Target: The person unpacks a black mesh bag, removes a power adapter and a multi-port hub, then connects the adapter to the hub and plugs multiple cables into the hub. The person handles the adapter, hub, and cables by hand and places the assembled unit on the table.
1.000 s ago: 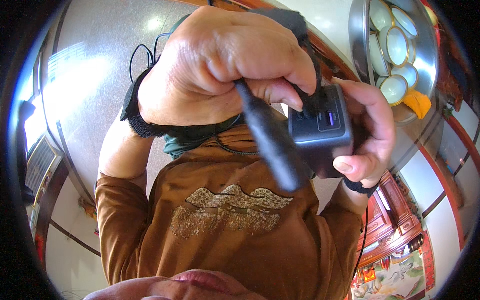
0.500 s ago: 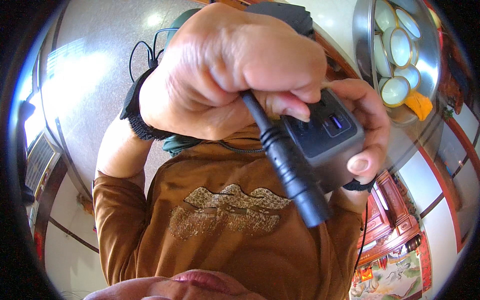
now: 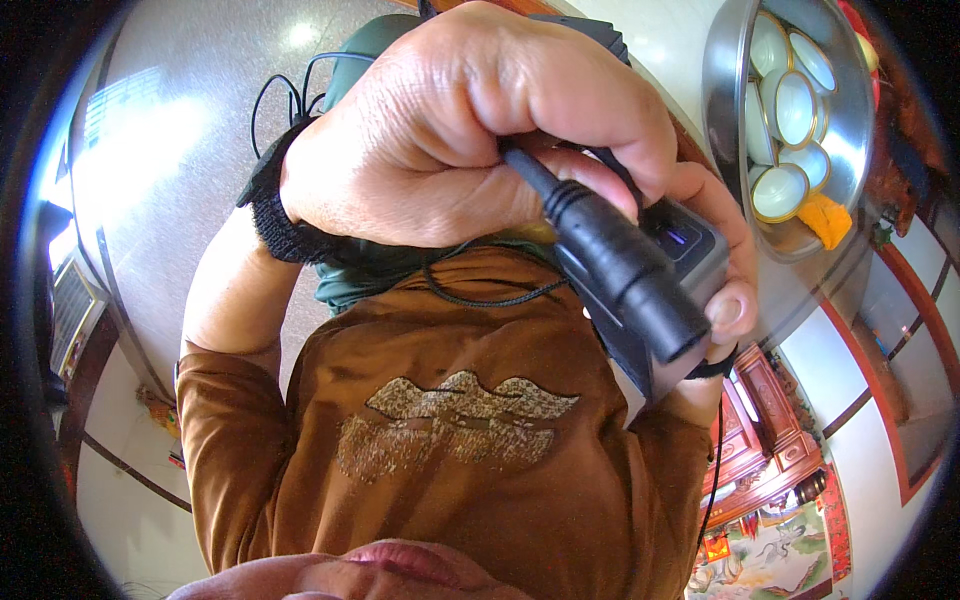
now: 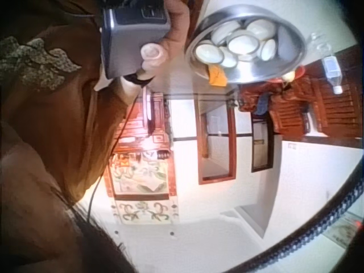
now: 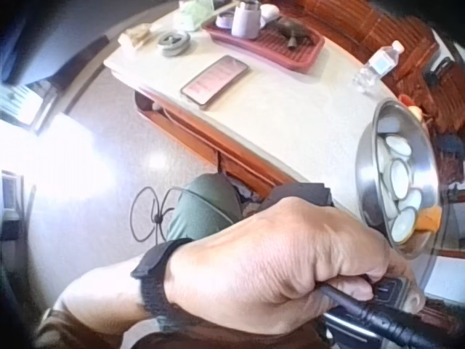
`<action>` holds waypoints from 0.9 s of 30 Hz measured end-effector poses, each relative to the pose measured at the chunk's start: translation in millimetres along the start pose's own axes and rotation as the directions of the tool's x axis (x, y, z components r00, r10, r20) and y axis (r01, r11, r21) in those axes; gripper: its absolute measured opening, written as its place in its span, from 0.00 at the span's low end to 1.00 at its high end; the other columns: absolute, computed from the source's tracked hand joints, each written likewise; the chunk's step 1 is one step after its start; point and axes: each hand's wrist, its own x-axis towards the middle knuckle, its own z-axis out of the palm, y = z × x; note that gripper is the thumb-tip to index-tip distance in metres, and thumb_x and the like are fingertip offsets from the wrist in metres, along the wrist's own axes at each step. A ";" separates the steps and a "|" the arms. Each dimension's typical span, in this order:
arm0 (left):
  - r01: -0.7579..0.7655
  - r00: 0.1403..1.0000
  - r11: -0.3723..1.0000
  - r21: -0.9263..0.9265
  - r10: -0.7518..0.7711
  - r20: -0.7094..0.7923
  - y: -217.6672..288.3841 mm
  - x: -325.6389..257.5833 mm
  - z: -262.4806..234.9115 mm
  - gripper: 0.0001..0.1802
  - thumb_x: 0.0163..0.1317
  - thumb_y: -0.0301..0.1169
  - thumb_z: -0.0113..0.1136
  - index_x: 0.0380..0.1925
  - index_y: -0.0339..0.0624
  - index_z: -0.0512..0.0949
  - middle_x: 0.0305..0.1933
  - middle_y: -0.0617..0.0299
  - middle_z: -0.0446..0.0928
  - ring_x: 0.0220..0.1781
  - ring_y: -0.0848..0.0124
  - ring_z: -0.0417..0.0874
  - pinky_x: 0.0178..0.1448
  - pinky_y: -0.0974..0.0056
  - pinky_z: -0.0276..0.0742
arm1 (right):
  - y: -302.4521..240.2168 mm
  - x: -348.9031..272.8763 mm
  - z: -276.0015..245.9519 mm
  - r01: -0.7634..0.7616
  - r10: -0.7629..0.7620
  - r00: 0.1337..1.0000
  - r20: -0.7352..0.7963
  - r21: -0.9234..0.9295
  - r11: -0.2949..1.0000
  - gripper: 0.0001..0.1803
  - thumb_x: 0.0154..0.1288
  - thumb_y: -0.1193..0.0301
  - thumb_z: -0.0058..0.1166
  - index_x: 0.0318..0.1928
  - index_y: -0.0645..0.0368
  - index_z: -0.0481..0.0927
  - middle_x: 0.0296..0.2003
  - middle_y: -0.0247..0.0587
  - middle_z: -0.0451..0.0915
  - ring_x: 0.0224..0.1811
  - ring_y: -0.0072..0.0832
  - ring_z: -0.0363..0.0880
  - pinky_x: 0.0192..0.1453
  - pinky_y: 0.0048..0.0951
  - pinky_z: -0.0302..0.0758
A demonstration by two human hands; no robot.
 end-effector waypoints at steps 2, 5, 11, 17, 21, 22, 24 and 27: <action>-0.012 1.000 0.998 0.067 0.012 0.005 1.1 -0.5 -2.1 0.11 0.55 0.27 0.67 0.39 0.42 0.83 0.30 0.55 0.83 0.35 0.59 0.86 0.39 0.62 0.79 | -0.6 -3.1 -4.9 -0.020 0.020 1.000 -0.010 -0.041 0.999 0.51 0.37 0.37 0.71 0.51 0.69 0.73 0.43 0.51 0.81 0.41 0.34 0.84 0.46 0.33 0.83; -0.034 0.999 0.993 0.110 0.035 -0.008 0.4 0.5 -2.9 0.11 0.54 0.27 0.66 0.39 0.44 0.84 0.29 0.55 0.83 0.34 0.57 0.86 0.38 0.60 0.79 | -0.4 -7.3 -13.2 -0.042 0.039 0.999 -0.028 -0.085 0.996 0.50 0.37 0.41 0.72 0.51 0.70 0.72 0.43 0.52 0.81 0.41 0.35 0.84 0.47 0.34 0.83; -0.072 0.997 0.990 0.118 0.073 0.000 -0.4 2.1 -3.8 0.12 0.51 0.25 0.65 0.38 0.45 0.85 0.29 0.54 0.83 0.34 0.56 0.85 0.37 0.59 0.79 | -4.5 -5.8 -20.5 -0.096 0.092 0.995 -0.040 -0.112 0.989 0.47 0.37 0.47 0.73 0.51 0.71 0.72 0.43 0.54 0.82 0.41 0.37 0.85 0.48 0.35 0.84; -0.124 0.992 0.982 0.141 0.118 0.050 5.5 2.6 -6.8 0.14 0.48 0.24 0.64 0.37 0.45 0.85 0.29 0.54 0.83 0.33 0.55 0.84 0.37 0.58 0.78 | 7.8 2.5 -11.8 0.070 -0.075 0.980 0.183 0.036 0.997 0.42 0.40 0.57 0.69 0.53 0.73 0.70 0.44 0.61 0.80 0.44 0.43 0.85 0.51 0.42 0.84; -0.147 0.985 0.978 0.150 0.130 0.116 7.3 1.5 -10.4 0.15 0.46 0.23 0.63 0.37 0.46 0.86 0.29 0.54 0.82 0.33 0.54 0.84 0.36 0.58 0.78 | 9.9 -7.3 -6.8 0.032 -0.036 0.997 0.064 0.070 0.997 0.42 0.45 0.55 0.67 0.57 0.69 0.68 0.49 0.58 0.78 0.49 0.42 0.81 0.55 0.42 0.81; -0.161 0.984 0.975 0.152 0.146 0.106 7.0 0.1 -6.3 0.15 0.46 0.22 0.62 0.36 0.46 0.86 0.29 0.54 0.82 0.33 0.54 0.84 0.36 0.57 0.78 | 4.2 -8.8 -7.3 -0.021 0.013 0.993 0.117 0.066 0.998 0.43 0.49 0.53 0.65 0.60 0.66 0.67 0.52 0.55 0.76 0.53 0.41 0.79 0.59 0.42 0.78; -0.256 0.967 0.953 0.158 0.254 0.037 0.3 3.2 5.7 0.15 0.46 0.22 0.62 0.36 0.45 0.86 0.29 0.54 0.82 0.33 0.54 0.84 0.36 0.57 0.78 | -4.7 -9.8 -7.5 -0.126 0.132 0.990 0.047 -0.106 0.986 0.43 0.50 0.52 0.65 0.61 0.64 0.66 0.53 0.52 0.76 0.54 0.39 0.78 0.58 0.41 0.78; -0.335 0.942 0.937 0.102 0.336 0.003 -9.9 8.1 8.5 0.12 0.48 0.21 0.63 0.35 0.43 0.85 0.29 0.53 0.82 0.33 0.54 0.84 0.36 0.58 0.78 | -4.1 -7.2 -5.8 -0.092 0.081 0.994 -0.076 -0.146 0.985 0.41 0.45 0.55 0.69 0.56 0.68 0.70 0.47 0.54 0.79 0.44 0.37 0.83 0.49 0.36 0.83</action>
